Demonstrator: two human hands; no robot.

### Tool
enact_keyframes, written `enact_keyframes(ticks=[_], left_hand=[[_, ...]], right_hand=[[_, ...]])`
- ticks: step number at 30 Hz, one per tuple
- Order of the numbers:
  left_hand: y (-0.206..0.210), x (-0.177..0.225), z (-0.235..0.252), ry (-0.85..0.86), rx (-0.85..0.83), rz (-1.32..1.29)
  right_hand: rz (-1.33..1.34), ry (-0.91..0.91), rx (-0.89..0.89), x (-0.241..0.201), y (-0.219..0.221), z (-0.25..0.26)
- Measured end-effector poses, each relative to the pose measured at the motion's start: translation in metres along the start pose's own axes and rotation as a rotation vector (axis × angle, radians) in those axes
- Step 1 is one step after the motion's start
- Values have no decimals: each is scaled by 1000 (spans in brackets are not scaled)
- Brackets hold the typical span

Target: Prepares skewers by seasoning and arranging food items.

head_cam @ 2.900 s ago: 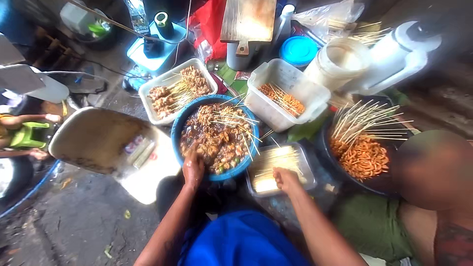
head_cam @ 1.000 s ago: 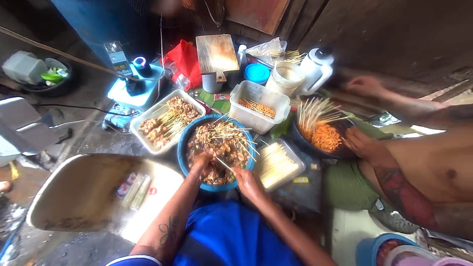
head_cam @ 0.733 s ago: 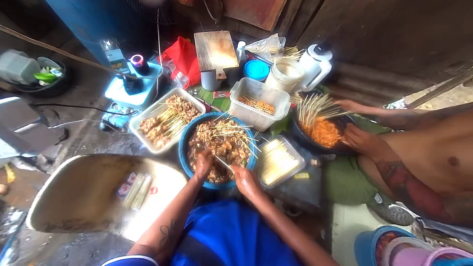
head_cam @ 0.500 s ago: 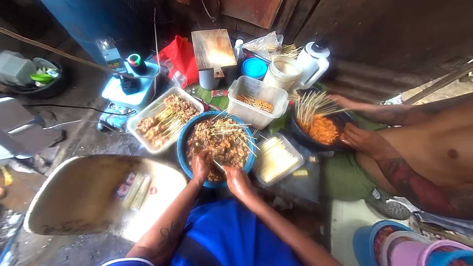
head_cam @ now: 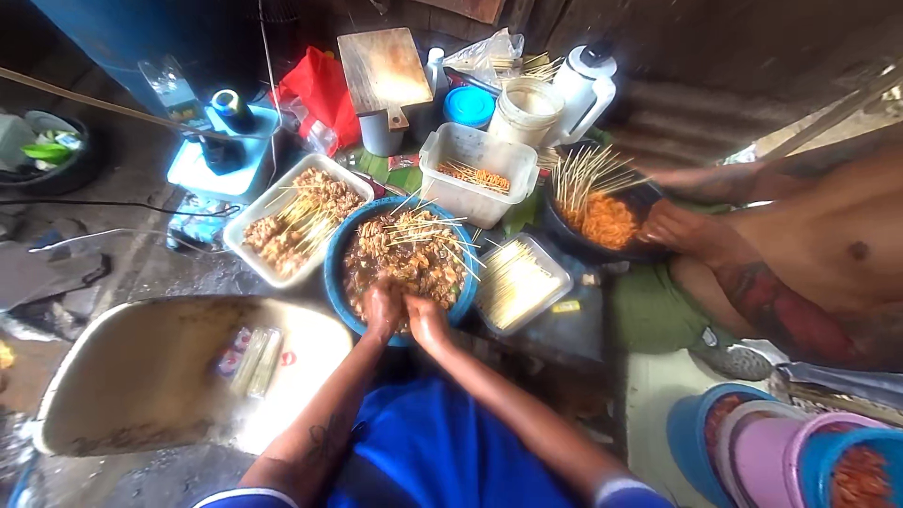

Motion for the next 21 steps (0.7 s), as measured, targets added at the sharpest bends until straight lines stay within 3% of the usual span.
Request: enact_keyframes(ticks=[4,8,10,17,21], left_hand=[[5,5,-11,12,4,-224],[1,-9,-11,-429,219,-979],[-3,-14,-6,-599,284,-1223],[4,-27,3,-568,228,-1078],[8,-27,0,-430,185,-892]], right_hand=[[66,-13,-5,-1,-9,12],[98,121,-17,12,-31,12],[121,124,-5,22,-41,13],[-131,-1,-54,28,-44,-16],[-193,28,-81,28,-40,-20]])
Point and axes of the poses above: each hand's wrist, its own z-axis towards the middle knuckle, its own y-axis out of the palm, x = y × z, the point moved 3 cm from there along z, towards the middle knuckle, and after that the axes turned 13 degrees about y, right-handed, at the moved point
